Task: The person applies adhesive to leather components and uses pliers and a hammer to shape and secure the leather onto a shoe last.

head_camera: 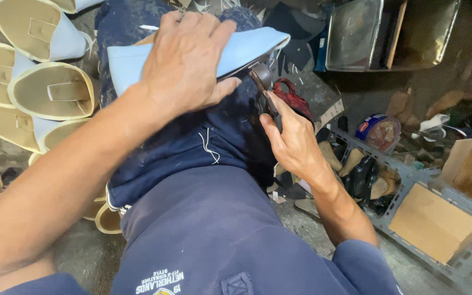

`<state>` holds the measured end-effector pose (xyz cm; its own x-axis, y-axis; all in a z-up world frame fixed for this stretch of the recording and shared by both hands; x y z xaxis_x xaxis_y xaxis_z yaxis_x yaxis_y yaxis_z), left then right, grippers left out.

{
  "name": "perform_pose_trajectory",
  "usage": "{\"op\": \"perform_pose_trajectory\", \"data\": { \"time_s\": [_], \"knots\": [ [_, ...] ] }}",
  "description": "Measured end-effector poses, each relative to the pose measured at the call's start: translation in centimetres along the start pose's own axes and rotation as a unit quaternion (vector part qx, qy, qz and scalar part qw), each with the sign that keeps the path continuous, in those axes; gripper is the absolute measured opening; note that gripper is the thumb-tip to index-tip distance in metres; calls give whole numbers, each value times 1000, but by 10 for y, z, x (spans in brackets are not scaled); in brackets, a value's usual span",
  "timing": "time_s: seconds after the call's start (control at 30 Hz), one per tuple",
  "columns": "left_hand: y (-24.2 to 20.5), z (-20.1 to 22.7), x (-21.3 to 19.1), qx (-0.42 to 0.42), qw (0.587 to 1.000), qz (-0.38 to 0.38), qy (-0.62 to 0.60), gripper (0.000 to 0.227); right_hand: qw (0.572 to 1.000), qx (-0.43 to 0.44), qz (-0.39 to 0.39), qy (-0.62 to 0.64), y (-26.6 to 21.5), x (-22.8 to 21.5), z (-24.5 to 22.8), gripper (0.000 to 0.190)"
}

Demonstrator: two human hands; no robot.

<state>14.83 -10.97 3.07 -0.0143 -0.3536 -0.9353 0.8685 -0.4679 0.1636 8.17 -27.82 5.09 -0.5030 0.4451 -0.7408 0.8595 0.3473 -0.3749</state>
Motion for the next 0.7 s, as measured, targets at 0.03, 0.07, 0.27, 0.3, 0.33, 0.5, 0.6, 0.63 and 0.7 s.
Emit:
{"op": "perform_pose_trajectory", "data": {
  "time_s": [0.03, 0.07, 0.27, 0.3, 0.33, 0.5, 0.6, 0.63, 0.7],
  "knots": [
    [-3, 8, -1, 0, 1000, 0, -5, 81, 1000, 3, -2, -2, -3, -2, 0, 42],
    [-6, 14, -3, -15, 1000, 7, 18, 80, 1000, 12, -21, -14, -7, 0, 2, 43],
    [-30, 54, -6, -14, 985, 123, 120, 30, 990, 59, -92, -93, -30, 7, 10, 48],
    [-33, 60, -8, -10, 977, 146, 153, 29, 989, 35, -95, -105, -32, 7, 3, 46],
    [-35, 61, -7, -11, 978, 145, 151, 29, 989, 37, -97, -105, -33, 6, 0, 46],
    [-27, 44, -19, -6, 984, 132, 118, 26, 984, 115, -103, -94, -27, 4, 7, 39],
    [-9, 24, -16, 2, 993, 48, 107, 75, 993, 58, -68, -78, -13, -7, -3, 37],
    [-5, 17, -12, 3, 993, 47, 108, 75, 993, 59, -68, -76, -11, -9, -6, 37],
    [4, 2, 0, 12, 999, 30, -16, 67, 993, 43, -53, -98, 0, -17, -12, 35]
  ]
}}
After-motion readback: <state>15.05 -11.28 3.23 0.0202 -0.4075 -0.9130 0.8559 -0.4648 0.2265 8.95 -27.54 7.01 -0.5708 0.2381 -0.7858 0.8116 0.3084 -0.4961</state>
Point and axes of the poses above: each hand's wrist, its own y-axis towards the middle knuckle, its own x-axis out of the palm, z = x × y, the point moved 9 cm from there along y, towards the middle knuckle, and after that the axes turned 3 degrees about x, right-handed, at the moved point
